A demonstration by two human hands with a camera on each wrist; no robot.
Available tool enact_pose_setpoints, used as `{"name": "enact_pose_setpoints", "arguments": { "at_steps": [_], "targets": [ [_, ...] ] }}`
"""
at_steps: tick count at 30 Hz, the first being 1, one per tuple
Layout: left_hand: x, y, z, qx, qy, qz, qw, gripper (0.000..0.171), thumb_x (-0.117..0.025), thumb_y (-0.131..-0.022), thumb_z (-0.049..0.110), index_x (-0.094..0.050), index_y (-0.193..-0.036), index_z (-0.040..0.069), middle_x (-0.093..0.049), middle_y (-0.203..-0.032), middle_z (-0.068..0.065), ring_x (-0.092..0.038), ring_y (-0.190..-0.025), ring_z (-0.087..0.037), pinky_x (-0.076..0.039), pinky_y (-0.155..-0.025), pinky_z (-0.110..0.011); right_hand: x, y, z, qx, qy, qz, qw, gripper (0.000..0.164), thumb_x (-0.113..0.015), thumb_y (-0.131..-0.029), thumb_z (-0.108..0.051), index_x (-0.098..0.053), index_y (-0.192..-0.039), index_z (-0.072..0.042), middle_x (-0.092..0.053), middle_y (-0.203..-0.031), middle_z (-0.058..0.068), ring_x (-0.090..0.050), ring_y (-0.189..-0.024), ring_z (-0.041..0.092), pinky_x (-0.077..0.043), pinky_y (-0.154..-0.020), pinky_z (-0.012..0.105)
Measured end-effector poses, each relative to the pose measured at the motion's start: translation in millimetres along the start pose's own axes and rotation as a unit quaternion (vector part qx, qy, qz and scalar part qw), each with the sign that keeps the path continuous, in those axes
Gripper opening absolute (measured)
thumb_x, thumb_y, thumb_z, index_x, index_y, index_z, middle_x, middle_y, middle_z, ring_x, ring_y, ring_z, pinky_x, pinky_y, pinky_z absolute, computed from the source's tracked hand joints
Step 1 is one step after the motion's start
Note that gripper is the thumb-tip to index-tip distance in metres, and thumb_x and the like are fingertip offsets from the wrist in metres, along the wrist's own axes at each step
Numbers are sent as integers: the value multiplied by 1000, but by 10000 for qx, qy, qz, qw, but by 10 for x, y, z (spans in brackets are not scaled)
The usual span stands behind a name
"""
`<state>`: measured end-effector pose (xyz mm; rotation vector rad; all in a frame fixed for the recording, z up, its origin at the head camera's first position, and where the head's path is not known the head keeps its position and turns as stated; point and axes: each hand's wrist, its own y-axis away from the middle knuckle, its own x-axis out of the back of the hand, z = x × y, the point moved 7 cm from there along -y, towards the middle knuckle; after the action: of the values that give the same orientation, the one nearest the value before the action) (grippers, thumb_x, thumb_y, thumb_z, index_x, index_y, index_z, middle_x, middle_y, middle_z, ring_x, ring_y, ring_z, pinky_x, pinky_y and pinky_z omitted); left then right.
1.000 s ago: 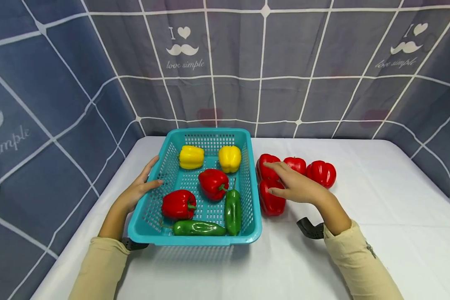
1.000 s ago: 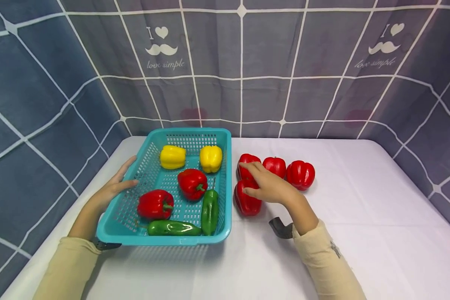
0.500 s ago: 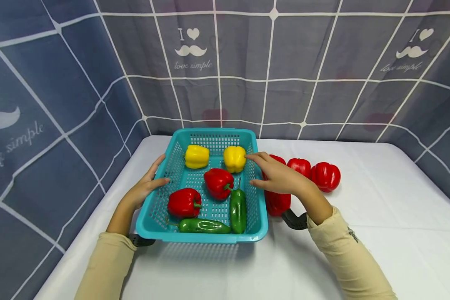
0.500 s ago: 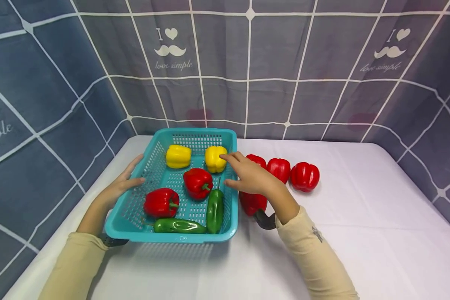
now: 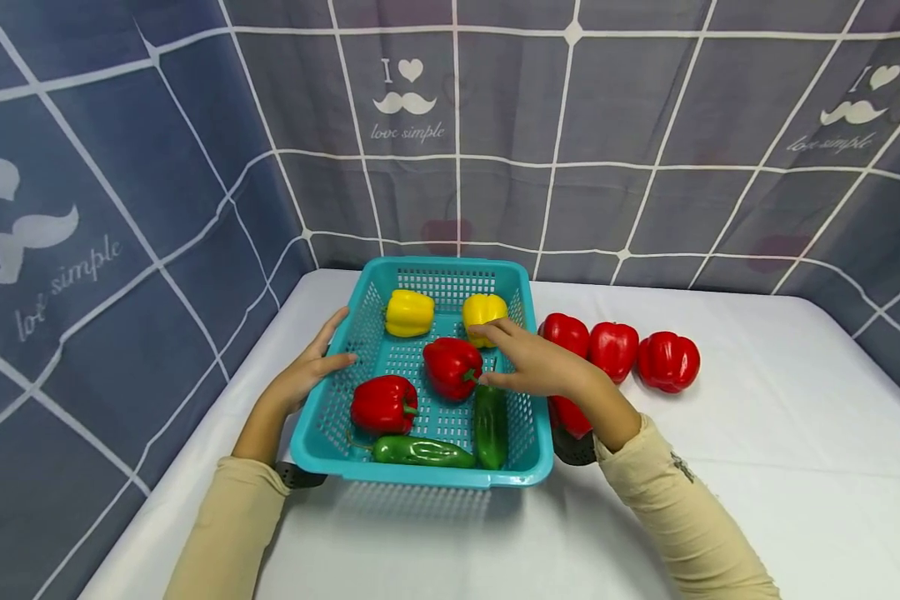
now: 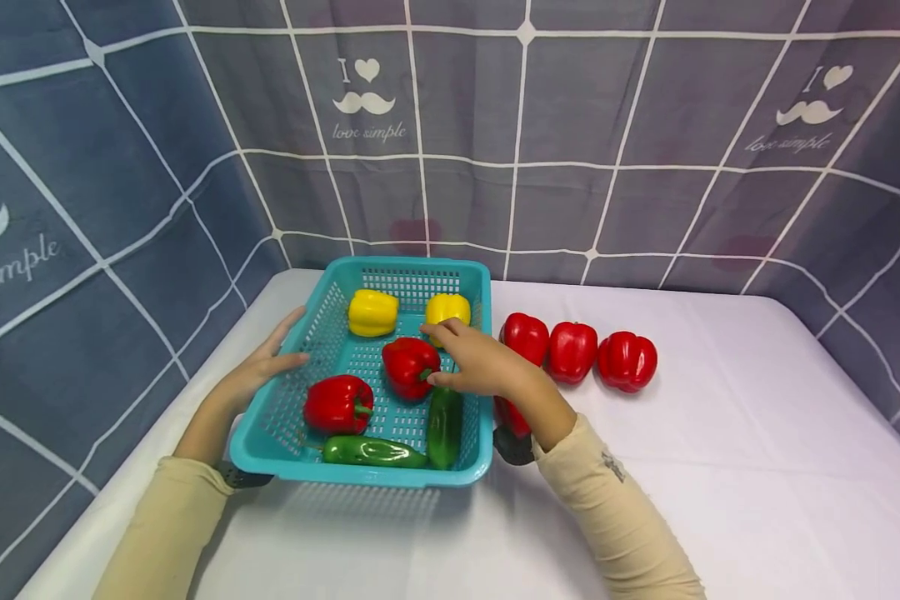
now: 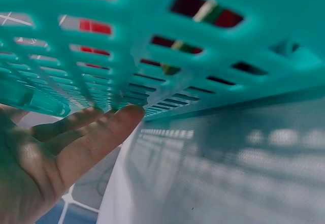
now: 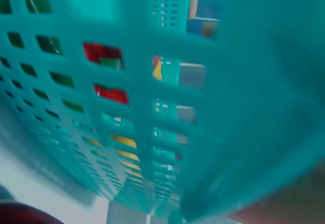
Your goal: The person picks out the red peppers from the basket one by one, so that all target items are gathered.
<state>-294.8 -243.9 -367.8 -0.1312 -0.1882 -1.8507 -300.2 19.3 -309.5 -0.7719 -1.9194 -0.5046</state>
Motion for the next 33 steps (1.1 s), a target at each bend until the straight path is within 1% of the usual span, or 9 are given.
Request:
{"name": "enact_pose_setpoints", "arguments": {
  "at_steps": [4, 9, 14, 17, 21, 23, 26, 29, 33],
  "targets": [
    [-14, 1, 17, -39, 24, -34, 10000, 77, -45, -90, 11, 4, -147, 27, -4, -150, -20, -37, -118, -48, -50, -78, -53, -88, -42, -12, -17, -23, -327, 9995, 66, -64, -83, -31, -34, -140, -15, -40, -139, 11, -41, -124, 29, -44, -93, 49],
    [-36, -1, 32, -75, 48, -82, 9999, 77, -45, -90, 11, 5, -147, 26, -5, -150, -21, -37, -118, -47, -50, -80, -52, -164, -72, -8, -36, 177, -682, 9975, 63, -63, -84, -33, -37, -139, -13, -42, -138, 11, -43, -122, 29, -44, -95, 48],
    [-46, -16, 40, -49, 52, -72, 9999, 77, -45, -90, 10, 4, -147, 28, -6, -150, -20, -37, -118, -47, -49, -80, -54, -170, -119, 24, -136, 243, -763, 9967, 62, -63, -84, -33, -38, -138, -15, -42, -138, 11, -45, -121, 29, -44, -94, 47],
    [-33, -18, 35, -48, 60, -41, 10000, 78, -45, -90, 10, 4, -147, 28, -6, -150, -19, -37, -118, -47, -49, -80, -55, -160, -157, 18, -122, 327, -824, 9960, 62, -62, -85, -34, -38, -139, -14, -40, -138, 13, -46, -119, 30, -44, -95, 48],
    [-14, -13, 16, -39, 67, -10, 10000, 78, -45, -89, 10, 3, -147, 28, -5, -150, -19, -37, -118, -47, -49, -79, -54, -171, -215, 34, -136, 495, -896, 9947, 62, -62, -85, -33, -37, -139, -15, -39, -135, 16, -49, -113, 31, -46, -92, 46],
    [-9, -11, 4, -9, 74, 8, 10000, 78, -46, -89, 10, 3, -147, 28, -5, -151, -18, -38, -118, -47, -50, -79, -53, -185, -247, 62, -213, 546, -925, 9940, 62, -63, -84, -33, -38, -139, -16, -39, -134, 14, -49, -112, 29, -48, -90, 44],
    [-3, -10, -2, 12, 66, 32, 10000, 78, -46, -89, 10, 2, -147, 29, -6, -151, -17, -38, -117, -47, -50, -78, -53, -193, -284, 83, -264, 595, -960, 9933, 63, -64, -83, -31, -39, -139, -17, -38, -134, 13, -48, -112, 29, -49, -88, 43],
    [1, -11, -4, -8, 53, 27, 10000, 77, -46, -89, 10, 2, -147, 29, -6, -151, -18, -38, -117, -48, -50, -78, -53, -197, -315, 87, -238, 607, -1000, 9928, 63, -65, -83, -30, -39, -138, -16, -37, -137, 12, -47, -115, 30, -48, -89, 44],
    [-4, -10, -8, -10, 57, -15, 10000, 78, -46, -89, 11, 3, -147, 29, -6, -150, -19, -39, -116, -48, -50, -78, -53, -226, -349, 83, -208, 583, -1156, 9914, 63, -65, -83, -32, -38, -138, -15, -34, -141, 12, -45, -119, 31, -45, -94, 47]
  ]
}}
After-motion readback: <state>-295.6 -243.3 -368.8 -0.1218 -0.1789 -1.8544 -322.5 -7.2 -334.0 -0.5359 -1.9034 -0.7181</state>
